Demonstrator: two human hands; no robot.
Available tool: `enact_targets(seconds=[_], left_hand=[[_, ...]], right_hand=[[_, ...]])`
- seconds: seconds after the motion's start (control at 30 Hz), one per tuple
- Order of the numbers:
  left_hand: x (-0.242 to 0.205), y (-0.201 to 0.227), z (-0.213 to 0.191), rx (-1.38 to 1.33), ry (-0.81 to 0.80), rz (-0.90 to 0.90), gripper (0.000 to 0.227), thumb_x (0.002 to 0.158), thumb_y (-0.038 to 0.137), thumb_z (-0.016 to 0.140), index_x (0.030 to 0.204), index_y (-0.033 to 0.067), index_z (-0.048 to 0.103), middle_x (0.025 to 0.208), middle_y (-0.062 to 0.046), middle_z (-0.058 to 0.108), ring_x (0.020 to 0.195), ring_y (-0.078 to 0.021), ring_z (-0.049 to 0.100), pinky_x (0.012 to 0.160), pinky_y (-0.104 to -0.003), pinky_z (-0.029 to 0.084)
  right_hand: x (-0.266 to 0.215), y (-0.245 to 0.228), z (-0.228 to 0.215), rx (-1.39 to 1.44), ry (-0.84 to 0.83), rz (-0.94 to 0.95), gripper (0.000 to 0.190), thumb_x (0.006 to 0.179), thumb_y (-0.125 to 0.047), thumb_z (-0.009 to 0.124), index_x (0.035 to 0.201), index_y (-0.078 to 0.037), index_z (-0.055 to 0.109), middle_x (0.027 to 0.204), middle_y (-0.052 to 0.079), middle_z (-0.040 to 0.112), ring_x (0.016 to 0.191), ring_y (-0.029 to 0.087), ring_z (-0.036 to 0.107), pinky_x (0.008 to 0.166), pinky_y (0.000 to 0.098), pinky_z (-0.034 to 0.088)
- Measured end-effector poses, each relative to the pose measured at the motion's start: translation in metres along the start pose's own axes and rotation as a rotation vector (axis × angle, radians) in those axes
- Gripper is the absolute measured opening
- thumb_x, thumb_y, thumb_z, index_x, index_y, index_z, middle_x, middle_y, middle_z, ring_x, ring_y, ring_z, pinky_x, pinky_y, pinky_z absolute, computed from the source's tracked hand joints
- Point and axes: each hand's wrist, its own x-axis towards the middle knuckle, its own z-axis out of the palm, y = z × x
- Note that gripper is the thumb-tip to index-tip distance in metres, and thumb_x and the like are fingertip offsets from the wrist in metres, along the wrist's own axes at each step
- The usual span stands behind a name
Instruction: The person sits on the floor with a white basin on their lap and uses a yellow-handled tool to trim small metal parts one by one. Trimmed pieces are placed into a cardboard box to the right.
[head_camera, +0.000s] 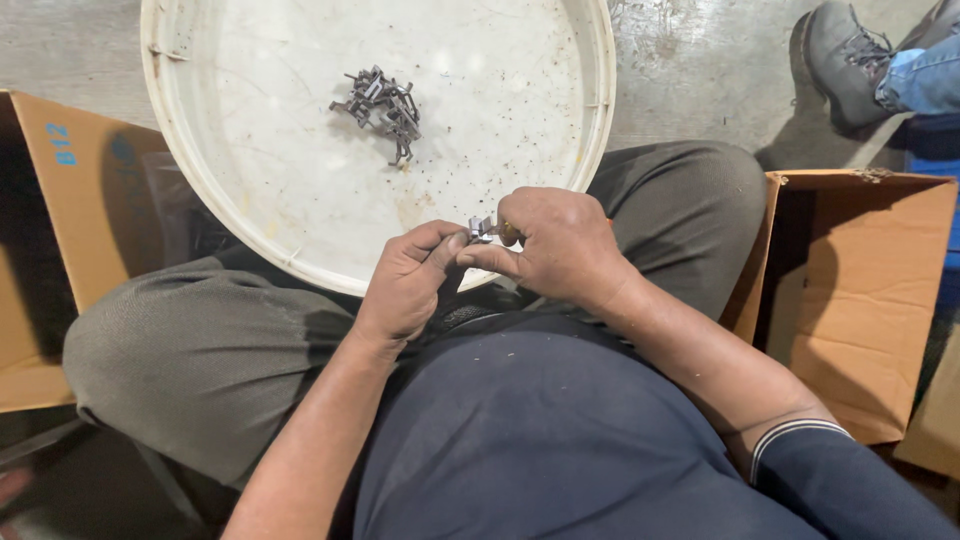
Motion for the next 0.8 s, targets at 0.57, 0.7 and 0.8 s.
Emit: enact_targets(seconds=[0.57, 0.7, 0.8], left_hand=[[-0.002, 0.011, 0.002, 0.131, -0.035, -0.025, 0.022, 0.107, 0.019, 0.06, 0.105, -0.0001, 0.071, 0.077, 0.006, 0.058, 0.069, -0.0027, 0.048, 0.061, -0.02, 0.041], [-0.002, 0.011, 0.003, 0.115, -0.028, -0.03, 0.023, 0.107, 0.02, 0.06, 0.105, 0.0, 0.071, 0.076, 0.006, 0.058, 0.068, -0.0028, 0.048, 0.061, -0.02, 0.041], [-0.002, 0.013, 0.003, 0.116, -0.016, -0.057, 0.023, 0.106, 0.02, 0.06, 0.104, 0.0002, 0.071, 0.075, 0.006, 0.058, 0.066, -0.0023, 0.046, 0.058, -0.019, 0.038]], right_hand=[[0.001, 0.0, -0.003, 0.015, -0.169, 0.051, 0.06, 0.089, -0.064, 0.067, 0.066, -0.009, 0.065, 0.061, 0.007, 0.061, 0.058, 0.03, 0.063, 0.053, 0.0441, 0.047], [-0.001, 0.001, -0.001, 0.02, -0.117, 0.031, 0.057, 0.087, -0.062, 0.072, 0.068, -0.01, 0.064, 0.063, 0.007, 0.061, 0.06, 0.031, 0.062, 0.053, 0.043, 0.047], [-0.001, 0.001, -0.001, 0.032, -0.085, 0.054, 0.06, 0.082, -0.063, 0.076, 0.065, -0.008, 0.06, 0.063, 0.008, 0.059, 0.059, 0.031, 0.061, 0.054, 0.043, 0.047]])
